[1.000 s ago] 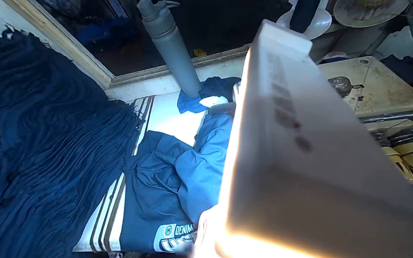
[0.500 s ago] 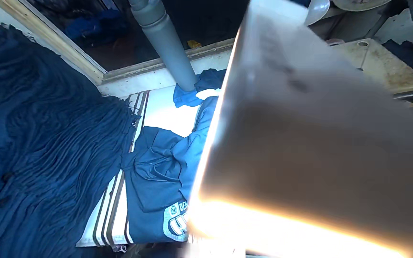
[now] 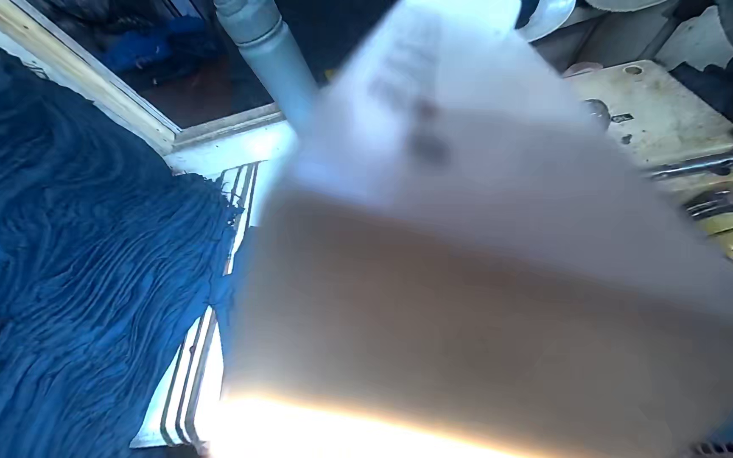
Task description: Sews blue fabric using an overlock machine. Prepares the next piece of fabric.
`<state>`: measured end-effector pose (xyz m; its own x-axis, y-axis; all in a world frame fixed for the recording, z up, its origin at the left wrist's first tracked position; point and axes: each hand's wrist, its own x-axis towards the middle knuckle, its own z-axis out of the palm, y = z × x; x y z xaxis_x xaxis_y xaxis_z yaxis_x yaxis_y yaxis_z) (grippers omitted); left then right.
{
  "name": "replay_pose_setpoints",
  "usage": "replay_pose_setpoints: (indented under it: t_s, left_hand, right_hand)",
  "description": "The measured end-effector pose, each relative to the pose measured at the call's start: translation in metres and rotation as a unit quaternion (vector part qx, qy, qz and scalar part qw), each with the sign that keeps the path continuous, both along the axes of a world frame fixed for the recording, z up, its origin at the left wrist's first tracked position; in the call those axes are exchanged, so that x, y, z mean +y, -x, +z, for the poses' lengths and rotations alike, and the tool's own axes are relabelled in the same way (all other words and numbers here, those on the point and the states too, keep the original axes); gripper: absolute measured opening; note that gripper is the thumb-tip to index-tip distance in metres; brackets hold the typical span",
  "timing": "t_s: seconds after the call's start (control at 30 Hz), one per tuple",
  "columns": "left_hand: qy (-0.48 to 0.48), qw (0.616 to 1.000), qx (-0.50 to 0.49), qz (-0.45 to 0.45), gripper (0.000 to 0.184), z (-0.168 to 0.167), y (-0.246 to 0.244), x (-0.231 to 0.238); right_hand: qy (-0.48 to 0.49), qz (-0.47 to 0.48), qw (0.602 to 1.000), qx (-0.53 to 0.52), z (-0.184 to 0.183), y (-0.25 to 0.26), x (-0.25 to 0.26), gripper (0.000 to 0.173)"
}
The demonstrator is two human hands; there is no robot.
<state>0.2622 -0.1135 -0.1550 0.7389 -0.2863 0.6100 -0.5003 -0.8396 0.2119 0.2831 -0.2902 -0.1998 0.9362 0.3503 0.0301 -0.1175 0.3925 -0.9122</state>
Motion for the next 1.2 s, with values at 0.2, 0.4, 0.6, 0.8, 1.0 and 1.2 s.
replay_pose_setpoints:
  t_s: [0.2, 0.4, 0.6, 0.8, 1.0, 1.2]
  left_hand:
    - [-0.113, 0.993, 0.002, -0.025, 0.02, 0.018, -0.031, 0.007]
    - [-0.079, 0.996, 0.023, -0.025, 0.024, 0.007, -0.023, 0.007]
    - [-0.002, 0.999, -0.006, 0.041, 0.023, -0.002, -0.02, 0.01]
    - [0.115, 0.968, 0.092, 0.202, 0.019, 0.004, -0.02, 0.009]
    - [0.249, 0.951, 0.135, 0.126, 0.012, 0.006, 0.034, -0.003]
    - [0.197, 0.955, 0.196, 0.108, 0.029, 0.025, 0.049, 0.006]
  right_hand:
    - [0.024, 0.006, 0.999, 0.025, 0.002, 0.003, 0.015, 0.012]
    - [0.08, -0.003, 0.994, -0.071, -0.001, 0.004, 0.018, 0.015]
    - [0.167, 0.051, 0.969, -0.176, 0.008, 0.008, 0.035, 0.021]
    - [0.189, 0.098, 0.956, -0.201, 0.014, 0.004, 0.034, 0.029]
    - [0.193, 0.012, 0.928, -0.318, 0.013, -0.005, 0.016, 0.031]
    - [0.275, -0.009, 0.927, -0.253, 0.011, -0.026, -0.031, 0.025]
